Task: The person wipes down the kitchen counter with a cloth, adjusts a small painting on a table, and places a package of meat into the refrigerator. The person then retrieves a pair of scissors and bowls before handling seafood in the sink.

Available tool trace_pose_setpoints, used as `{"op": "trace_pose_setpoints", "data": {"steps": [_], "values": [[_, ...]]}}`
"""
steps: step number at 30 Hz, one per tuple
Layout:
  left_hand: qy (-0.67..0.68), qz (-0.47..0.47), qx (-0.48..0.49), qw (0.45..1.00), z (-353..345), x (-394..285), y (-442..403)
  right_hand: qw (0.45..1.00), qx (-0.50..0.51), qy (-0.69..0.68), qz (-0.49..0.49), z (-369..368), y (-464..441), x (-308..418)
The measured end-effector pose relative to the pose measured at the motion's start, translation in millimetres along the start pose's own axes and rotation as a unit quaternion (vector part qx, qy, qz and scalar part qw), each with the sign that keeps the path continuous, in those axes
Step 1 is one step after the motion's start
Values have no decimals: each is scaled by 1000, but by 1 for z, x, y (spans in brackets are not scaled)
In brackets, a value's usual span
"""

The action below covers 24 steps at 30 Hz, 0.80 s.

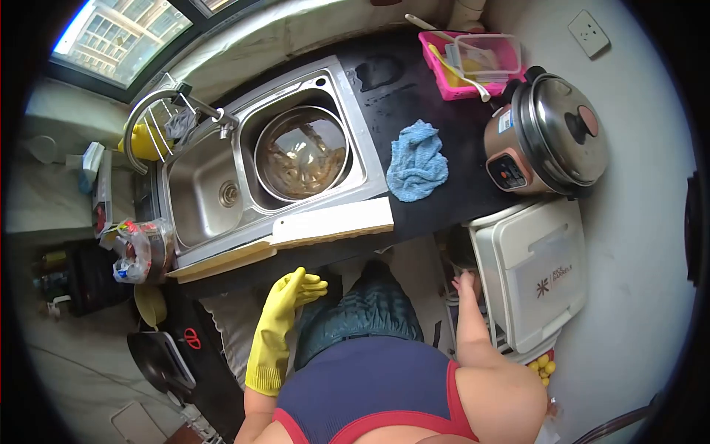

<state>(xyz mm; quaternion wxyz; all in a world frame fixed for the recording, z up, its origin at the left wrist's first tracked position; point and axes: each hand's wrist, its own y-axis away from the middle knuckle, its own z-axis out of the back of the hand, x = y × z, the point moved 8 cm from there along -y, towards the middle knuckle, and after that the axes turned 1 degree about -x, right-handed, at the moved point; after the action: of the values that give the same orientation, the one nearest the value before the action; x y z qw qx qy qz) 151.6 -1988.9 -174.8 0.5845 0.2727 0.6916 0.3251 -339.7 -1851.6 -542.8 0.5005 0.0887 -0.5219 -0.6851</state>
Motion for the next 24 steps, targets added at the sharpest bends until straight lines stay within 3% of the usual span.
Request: {"op": "trace_pose_setpoints", "data": {"steps": [2,3,4,6,7,9,10,12,13,14,16,17,18,20,24], "values": [[36,2,17,999,5,0,-3,955,42,268,123,-2,-7,0],[38,-8,14,999,6,-4,-2,814,-2,432,388,-12,-29,2],[54,-14,19,998,9,-7,-3,805,8,441,397,-19,-23,5],[83,-37,31,995,18,-12,-1,842,203,467,175,-28,-6,-17],[147,-42,42,987,25,-13,1,862,231,440,97,-28,23,-11],[317,-66,96,941,37,-21,6,855,236,447,111,-36,44,5],[326,-70,91,939,50,-22,6,856,240,442,121,-42,54,12],[465,-128,174,858,72,-38,13,827,250,488,127,-54,76,27],[467,-116,106,870,91,-35,11,816,261,496,138,-61,86,35],[455,-139,109,873,107,-36,7,806,272,504,149,-68,98,41],[201,-195,-122,952,156,-36,2,782,269,538,162,-81,129,57],[113,-194,-230,947,184,-30,-4,756,258,566,206,-90,143,68],[112,-194,-226,948,198,-34,-3,729,244,590,248,-99,160,77],[272,-207,-172,924,223,-42,1,706,182,573,374,-116,221,109],[232,-199,-180,935,283,-52,-3,714,59,510,476,-137,293,153]]}}
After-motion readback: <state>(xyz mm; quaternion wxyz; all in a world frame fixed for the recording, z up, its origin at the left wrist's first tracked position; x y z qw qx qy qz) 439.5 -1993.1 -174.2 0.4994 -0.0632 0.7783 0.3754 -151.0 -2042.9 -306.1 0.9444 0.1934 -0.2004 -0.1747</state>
